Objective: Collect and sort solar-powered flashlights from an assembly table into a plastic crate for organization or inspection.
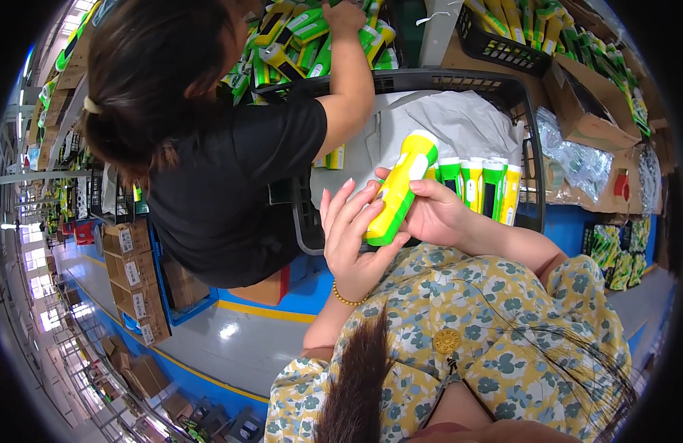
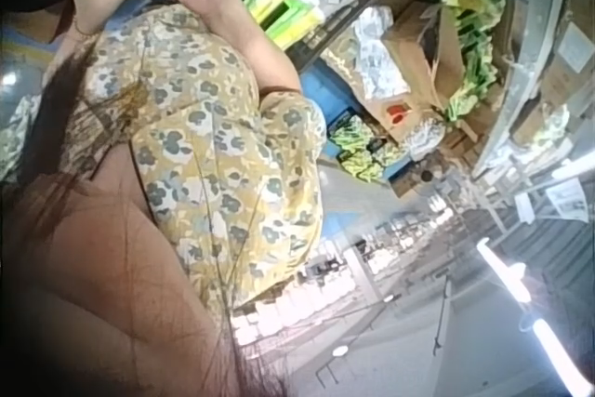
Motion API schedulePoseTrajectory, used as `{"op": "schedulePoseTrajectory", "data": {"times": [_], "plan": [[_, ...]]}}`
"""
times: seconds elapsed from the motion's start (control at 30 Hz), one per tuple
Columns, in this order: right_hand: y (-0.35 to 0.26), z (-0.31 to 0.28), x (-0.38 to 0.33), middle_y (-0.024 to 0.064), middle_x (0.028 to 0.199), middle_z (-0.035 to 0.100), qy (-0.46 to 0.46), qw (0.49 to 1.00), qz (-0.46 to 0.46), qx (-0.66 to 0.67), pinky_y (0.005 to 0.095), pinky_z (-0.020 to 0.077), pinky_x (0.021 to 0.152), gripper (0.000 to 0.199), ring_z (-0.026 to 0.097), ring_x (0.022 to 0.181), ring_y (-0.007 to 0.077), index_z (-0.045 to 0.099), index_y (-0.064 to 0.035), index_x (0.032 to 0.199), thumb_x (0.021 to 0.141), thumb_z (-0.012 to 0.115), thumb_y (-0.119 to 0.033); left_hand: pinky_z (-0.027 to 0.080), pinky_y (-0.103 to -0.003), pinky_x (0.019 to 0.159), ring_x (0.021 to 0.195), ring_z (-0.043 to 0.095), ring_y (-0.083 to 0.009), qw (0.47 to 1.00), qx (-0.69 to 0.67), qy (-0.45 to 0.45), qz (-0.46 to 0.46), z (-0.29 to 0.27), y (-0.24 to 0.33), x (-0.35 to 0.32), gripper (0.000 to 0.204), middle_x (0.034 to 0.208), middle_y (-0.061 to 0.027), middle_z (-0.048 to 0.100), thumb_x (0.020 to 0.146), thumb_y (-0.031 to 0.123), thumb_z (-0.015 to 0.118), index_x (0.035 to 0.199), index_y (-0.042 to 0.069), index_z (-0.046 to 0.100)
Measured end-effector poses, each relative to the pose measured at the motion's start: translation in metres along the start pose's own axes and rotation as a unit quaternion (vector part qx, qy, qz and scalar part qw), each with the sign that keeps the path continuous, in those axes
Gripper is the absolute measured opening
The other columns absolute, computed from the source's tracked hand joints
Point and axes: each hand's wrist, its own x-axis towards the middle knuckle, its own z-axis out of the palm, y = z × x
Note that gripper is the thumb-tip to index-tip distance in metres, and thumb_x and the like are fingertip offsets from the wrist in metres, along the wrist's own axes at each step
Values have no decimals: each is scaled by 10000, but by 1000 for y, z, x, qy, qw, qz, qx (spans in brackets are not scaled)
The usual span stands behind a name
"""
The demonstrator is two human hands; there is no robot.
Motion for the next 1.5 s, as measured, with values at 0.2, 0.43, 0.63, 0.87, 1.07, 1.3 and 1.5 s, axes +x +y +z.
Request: {"op": "schedulePoseTrajectory", "data": {"times": [0.2, 0.43, 0.63, 0.87, 1.07, 1.3, 1.5], "plan": [[2, -4, 0, 162, 1325, 437, 6, 1000, -3, 0, 430, 327, 1058, 350, 442, 1223, 251, 410, -48, 1260, 925, 441, -144, 234, -525, 1046, 1138, 520, -325, 1000, 12, -4, 1, -1, -1, -4, 423, 1075, -97, 629, 682, 240, 775, 1013, 37, 609], [4, -1, -1, 159, 1291, 465, 32, 999, -14, -2, 447, 330, 1058, 288, 452, 1211, 267, 450, -57, 1203, 925, 469, -128, 237, -488, 1051, 1047, 590, -293, 999, -18, 21, -33, 2, -2, -7, 371, 1015, -103, 649, 677, 195, 776, 968, 32, 613], [2, 4, 0, 149, 1276, 473, 41, 995, -51, -70, 449, 323, 1057, 324, 439, 1217, 261, 446, -58, 1207, 907, 517, -161, 358, -459, 983, 1025, 594, -287, 992, -94, 56, -64, 11, -5, -10, 411, 1043, -142, 627, 673, 124, 771, 1022, -4, 599], [2, 2, 0, 165, 1284, 466, 53, 997, -39, -46, 423, 317, 1066, 327, 434, 1225, 256, 442, -43, 1213, 920, 493, -178, 471, -340, 855, 992, 588, -290, 988, -109, 52, -99, 12, -3, -14, 526, 1080, -178, 596, 650, 68, 771, 1125, -33, 570], [1, -14, 1, 134, 1250, 505, 54, 997, 53, 15, 402, 414, 964, 332, 496, 1161, 249, 443, -49, 1218, 944, 433, -236, 474, -343, 834, 973, 589, -289, 995, -50, 11, -82, 8, -3, -8, 542, 1079, -176, 592, 654, 78, 766, 1143, -36, 561], [5, -2, 3, 165, 1261, 484, 93, 995, -22, 2, 415, 365, 1037, 270, 450, 1215, 272, 445, -23, 1178, 939, 437, -147, 448, -313, 890, 1035, 546, -227, 993, -1, 8, -119, 3, -8, -17, 535, 1157, -130, 505, 710, -18, 700, 1205, -25, 499], [3, -1, 0, 199, 1328, 417, 61, 977, -154, -134, 450, 299, 1078, 296, 366, 1281, 306, 415, -62, 1203, 910, 455, -34, 480, -353, 848, 1008, 597, -292, 989, -47, 83, -110, 14, -21, -26, 343, 1073, -153, 582, 685, -24, 737, 935, 32, 510]]}}
